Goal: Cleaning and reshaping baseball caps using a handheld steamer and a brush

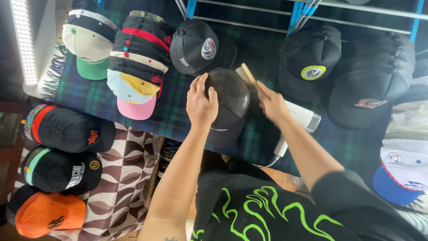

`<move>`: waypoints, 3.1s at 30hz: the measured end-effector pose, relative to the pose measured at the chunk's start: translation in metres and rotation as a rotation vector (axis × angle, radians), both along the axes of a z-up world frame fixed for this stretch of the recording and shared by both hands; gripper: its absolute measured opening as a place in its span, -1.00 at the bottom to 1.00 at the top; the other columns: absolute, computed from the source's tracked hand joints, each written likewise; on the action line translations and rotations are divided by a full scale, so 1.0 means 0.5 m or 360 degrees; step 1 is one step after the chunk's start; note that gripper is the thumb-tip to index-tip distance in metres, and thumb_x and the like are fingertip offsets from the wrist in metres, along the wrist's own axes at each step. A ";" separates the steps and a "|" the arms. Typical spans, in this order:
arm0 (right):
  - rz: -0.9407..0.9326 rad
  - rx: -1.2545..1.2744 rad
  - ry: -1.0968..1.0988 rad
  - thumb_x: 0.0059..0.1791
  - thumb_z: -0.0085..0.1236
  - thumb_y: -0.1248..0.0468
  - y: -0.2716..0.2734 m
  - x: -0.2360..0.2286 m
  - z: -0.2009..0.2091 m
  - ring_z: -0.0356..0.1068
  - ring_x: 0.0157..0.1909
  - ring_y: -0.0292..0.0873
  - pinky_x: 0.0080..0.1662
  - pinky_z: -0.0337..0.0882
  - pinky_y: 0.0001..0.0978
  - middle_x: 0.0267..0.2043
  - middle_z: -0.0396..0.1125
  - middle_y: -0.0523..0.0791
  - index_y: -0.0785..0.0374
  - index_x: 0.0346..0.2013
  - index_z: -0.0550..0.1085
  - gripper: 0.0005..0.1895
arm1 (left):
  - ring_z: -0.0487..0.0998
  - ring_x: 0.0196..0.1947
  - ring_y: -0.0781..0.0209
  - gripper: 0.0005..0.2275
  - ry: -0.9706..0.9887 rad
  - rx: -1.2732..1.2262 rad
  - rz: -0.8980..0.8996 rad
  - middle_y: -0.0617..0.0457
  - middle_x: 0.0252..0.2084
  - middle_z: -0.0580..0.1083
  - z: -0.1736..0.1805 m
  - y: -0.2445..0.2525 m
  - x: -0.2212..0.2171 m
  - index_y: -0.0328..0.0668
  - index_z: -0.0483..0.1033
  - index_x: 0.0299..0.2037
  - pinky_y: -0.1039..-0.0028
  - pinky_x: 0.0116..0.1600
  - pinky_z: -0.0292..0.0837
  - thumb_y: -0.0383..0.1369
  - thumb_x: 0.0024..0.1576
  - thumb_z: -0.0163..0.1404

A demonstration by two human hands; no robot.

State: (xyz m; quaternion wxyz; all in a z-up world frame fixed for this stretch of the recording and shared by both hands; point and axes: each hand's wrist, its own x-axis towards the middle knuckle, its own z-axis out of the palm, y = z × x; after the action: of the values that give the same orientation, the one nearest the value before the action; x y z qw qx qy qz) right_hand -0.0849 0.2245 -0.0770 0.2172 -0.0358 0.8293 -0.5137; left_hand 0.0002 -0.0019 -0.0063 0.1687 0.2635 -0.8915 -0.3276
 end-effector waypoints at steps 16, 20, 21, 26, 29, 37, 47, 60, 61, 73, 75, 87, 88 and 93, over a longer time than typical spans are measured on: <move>-0.0533 -0.0449 0.0154 0.21 -0.17 0.28 0.024 0.274 -0.006 0.28 -0.57 -0.25 -0.52 0.37 -0.49 -0.48 0.35 -0.12 -0.08 0.47 0.25 -0.50 | 0.52 0.14 -0.07 -0.62 0.0145 -0.0096 -0.0065 0.04 0.18 0.41 -0.025 -0.011 0.001 0.18 0.40 0.26 0.14 0.20 0.48 -0.21 0.21 -0.12; -0.0534 -0.0213 0.0309 0.21 -0.15 0.24 -0.053 0.307 -0.004 0.43 -0.19 -0.08 -0.14 0.48 -0.04 -0.16 0.50 0.13 -0.09 0.52 0.17 -0.46 | 0.51 0.17 -0.07 -0.60 0.0143 -0.0075 -0.0099 0.02 0.20 0.39 -0.026 -0.012 0.003 0.18 0.38 0.28 0.12 0.24 0.46 -0.21 0.21 -0.10; -0.0652 -0.0267 0.0364 0.21 -0.15 0.29 -0.075 0.334 -0.011 0.38 -0.18 -0.15 -0.12 0.50 -0.10 -0.14 0.49 0.16 -0.02 0.52 0.17 -0.45 | 0.50 0.20 -0.06 -0.60 0.0115 -0.0045 -0.0109 0.02 0.22 0.38 -0.024 -0.014 0.005 0.19 0.37 0.29 0.14 0.27 0.43 -0.20 0.21 -0.10; -0.0251 0.0115 0.0276 0.08 0.03 0.22 0.030 0.558 -0.131 0.55 -0.19 0.07 -0.27 0.54 -0.11 -0.16 0.53 0.10 -0.22 0.43 0.27 -0.40 | 0.44 0.27 -0.11 -0.58 0.0114 0.0038 -0.0232 -0.01 0.29 0.33 -0.043 -0.033 0.013 0.21 0.33 0.34 0.13 0.35 0.32 -0.15 0.24 -0.09; -0.0141 0.0262 0.0125 0.04 0.12 0.19 0.090 0.604 -0.109 0.54 -0.04 0.10 -0.16 0.57 -0.07 0.08 0.49 -0.02 -0.25 0.35 0.41 -0.44 | 0.36 0.35 -0.12 -0.59 0.0084 0.0069 -0.0400 -0.04 0.34 0.27 -0.033 -0.049 0.019 0.26 0.29 0.37 0.13 0.43 0.22 -0.14 0.29 -0.11; 0.0344 0.0571 0.1126 0.08 0.19 0.34 0.066 0.417 0.007 0.24 -0.45 -0.22 -0.36 0.29 -0.37 -0.44 0.22 -0.24 0.02 0.27 0.50 -0.56 | -0.02 0.47 -0.47 -0.39 -0.0514 0.0217 -0.1043 -0.33 0.55 -0.17 0.052 -0.120 0.015 0.45 -0.14 0.48 -0.18 0.15 0.37 0.23 0.22 -0.37; 0.0419 0.1228 0.0521 -0.02 0.05 0.25 -0.418 0.342 -0.032 0.44 -0.48 0.06 -0.49 0.39 -0.03 -0.41 0.41 -0.15 -0.01 -0.28 0.54 -0.89 | -0.02 0.49 -0.41 -0.32 -0.0747 -0.0170 -0.1204 -0.45 0.54 -0.19 0.049 -0.126 0.008 0.37 -0.42 0.51 -0.14 0.34 0.06 0.27 0.24 -0.52; -0.0587 0.1064 0.0665 0.09 0.12 0.22 0.019 0.590 -0.036 0.44 -0.22 0.05 -0.23 0.36 -0.14 -0.19 0.44 -0.05 0.03 0.42 0.40 -0.44 | 0.10 0.37 -0.62 -0.25 -0.0605 0.0355 -0.1252 -0.53 0.51 -0.19 0.017 -0.165 0.028 0.31 -0.43 0.50 -0.20 0.24 0.25 0.28 0.17 -0.44; -0.0600 0.1075 0.0663 0.09 0.12 0.22 0.010 0.582 -0.020 0.44 -0.22 0.05 -0.23 0.36 -0.14 -0.19 0.44 -0.05 0.03 0.42 0.40 -0.44 | 0.10 0.37 -0.62 -0.25 -0.0604 0.0359 -0.1268 -0.53 0.51 -0.19 0.018 -0.159 0.029 0.31 -0.43 0.50 -0.20 0.24 0.25 0.28 0.17 -0.44; -0.1190 0.0125 0.0424 0.14 -0.04 0.30 -0.251 0.643 -0.065 0.15 0.46 -0.21 0.38 0.09 -0.48 0.45 0.18 -0.04 0.25 0.42 0.23 -0.47 | -0.08 0.47 -0.55 -0.46 -0.0431 -0.0264 -0.1404 -0.11 0.57 -0.20 0.037 -0.124 -0.023 0.52 0.00 0.47 -0.20 0.31 0.20 0.21 0.27 -0.37; -0.0531 0.0601 0.0440 0.11 0.01 0.22 -0.219 0.770 -0.136 0.11 -0.57 -0.23 -0.40 0.15 -0.31 -0.56 0.02 -0.23 -0.10 0.43 0.28 -0.45 | -0.10 0.48 -0.47 -0.47 -0.0518 -0.0348 -0.1419 -0.07 0.57 -0.23 0.049 -0.120 -0.025 0.56 -0.03 0.47 -0.19 0.28 0.24 0.19 0.28 -0.41; -0.1283 -0.0078 0.0411 0.12 0.02 0.30 -0.155 0.520 -0.055 0.10 0.50 -0.19 0.46 0.07 -0.35 0.46 0.16 -0.07 0.21 0.38 0.29 -0.51 | 0.01 0.45 -0.50 -0.50 -0.0290 -0.0364 -0.1371 -0.08 0.55 -0.12 0.024 -0.124 -0.020 0.53 0.05 0.46 -0.21 0.18 0.39 0.17 0.30 -0.34; -0.1295 -0.0079 0.0409 0.12 0.02 0.30 -0.186 0.549 -0.064 0.10 0.50 -0.19 0.46 0.07 -0.35 0.46 0.16 -0.07 0.21 0.38 0.29 -0.51 | 0.01 0.45 -0.50 -0.50 -0.0291 -0.0367 -0.1382 -0.08 0.55 -0.12 0.027 -0.124 -0.017 0.53 0.05 0.46 -0.21 0.18 0.39 0.17 0.30 -0.34; -0.0381 0.0552 0.0145 0.06 0.04 0.12 -0.213 0.764 -0.118 0.58 -0.22 -0.27 -0.17 0.48 -0.39 0.38 0.29 -0.35 -0.17 0.28 0.43 -0.54 | -0.01 0.43 -0.49 -0.50 -0.0358 -0.0338 -0.1380 -0.09 0.55 -0.15 0.032 -0.124 -0.021 0.54 0.05 0.46 -0.18 0.24 0.33 0.15 0.29 -0.34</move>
State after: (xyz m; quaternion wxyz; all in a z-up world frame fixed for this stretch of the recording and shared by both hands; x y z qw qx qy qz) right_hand 0.2972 0.1180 -0.1362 0.1199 0.0776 0.9126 -0.3832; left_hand -0.0103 -0.0638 0.0096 -0.0556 -0.1188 -0.9609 -0.2440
